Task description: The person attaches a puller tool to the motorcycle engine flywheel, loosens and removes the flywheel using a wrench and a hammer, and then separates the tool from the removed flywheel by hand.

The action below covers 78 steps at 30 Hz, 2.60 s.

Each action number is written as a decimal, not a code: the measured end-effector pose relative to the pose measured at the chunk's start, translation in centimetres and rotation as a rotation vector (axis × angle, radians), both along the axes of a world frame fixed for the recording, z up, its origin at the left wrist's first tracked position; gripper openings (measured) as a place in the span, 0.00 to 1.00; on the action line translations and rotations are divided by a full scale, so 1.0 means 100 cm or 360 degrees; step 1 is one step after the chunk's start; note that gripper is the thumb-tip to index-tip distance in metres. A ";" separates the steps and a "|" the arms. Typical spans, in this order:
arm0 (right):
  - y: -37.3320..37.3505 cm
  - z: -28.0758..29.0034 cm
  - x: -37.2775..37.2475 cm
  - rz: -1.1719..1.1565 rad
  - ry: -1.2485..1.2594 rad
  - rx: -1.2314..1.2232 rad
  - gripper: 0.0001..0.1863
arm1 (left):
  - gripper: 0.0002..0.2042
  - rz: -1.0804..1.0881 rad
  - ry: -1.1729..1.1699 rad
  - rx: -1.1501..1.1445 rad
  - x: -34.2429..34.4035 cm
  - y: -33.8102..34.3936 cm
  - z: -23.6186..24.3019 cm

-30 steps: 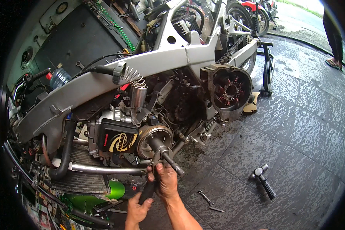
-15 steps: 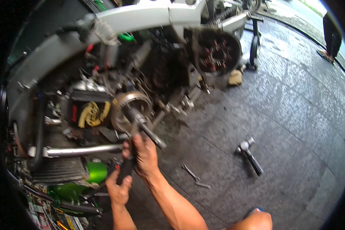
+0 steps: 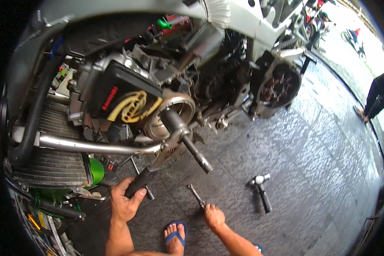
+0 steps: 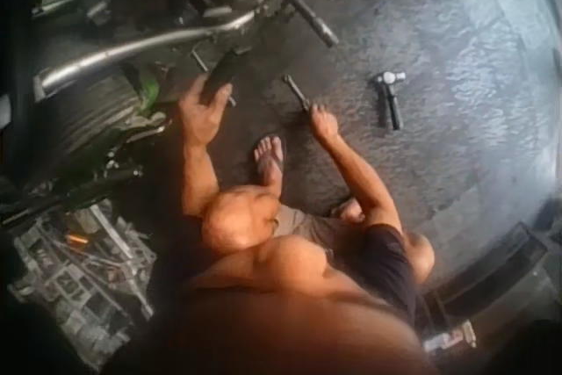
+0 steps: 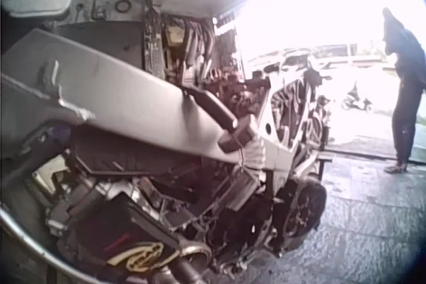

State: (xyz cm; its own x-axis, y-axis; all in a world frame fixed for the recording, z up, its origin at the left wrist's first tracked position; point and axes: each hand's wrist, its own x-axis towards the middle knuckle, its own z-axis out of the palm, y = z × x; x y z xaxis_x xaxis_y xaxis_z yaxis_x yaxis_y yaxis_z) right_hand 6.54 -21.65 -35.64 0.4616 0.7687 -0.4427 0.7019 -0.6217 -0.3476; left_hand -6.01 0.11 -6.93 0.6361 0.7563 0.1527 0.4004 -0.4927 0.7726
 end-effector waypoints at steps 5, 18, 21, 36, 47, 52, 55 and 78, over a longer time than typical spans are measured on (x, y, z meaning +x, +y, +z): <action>0.016 0.047 0.058 -0.0704 0.0249 0.0746 0.20 | 0.15 0.0009 0.0066 -0.0058 0.003 -0.003 0.009; 0.074 0.289 0.128 -0.1155 0.2053 0.2416 0.21 | 0.15 -0.0014 0.0029 -0.0026 0.017 -0.004 -0.013; 0.071 0.294 0.132 -0.1046 0.2031 0.2377 0.20 | 0.16 -0.0034 0.0018 0.0012 0.019 -0.004 -0.020; 0.072 0.289 0.151 -0.0832 0.2094 0.1859 0.16 | 0.19 -0.0103 -0.0082 -0.0002 0.033 -0.001 -0.052; 0.072 0.314 0.170 0.0417 0.0203 0.1695 0.25 | 0.19 -0.0222 0.0006 -0.0165 0.047 0.010 -0.068; 0.090 0.325 0.156 0.0643 -0.0665 0.1359 0.23 | 0.20 -0.0367 0.0110 -0.0399 0.067 0.014 -0.058; 0.098 0.327 0.151 0.0619 -0.0725 0.1388 0.22 | 0.20 -0.0308 0.0147 -0.0392 0.073 0.012 -0.057; 0.108 0.289 0.125 -0.0070 -0.0123 0.1980 0.14 | 0.22 -0.0851 -0.1402 -0.1424 0.165 0.024 -0.216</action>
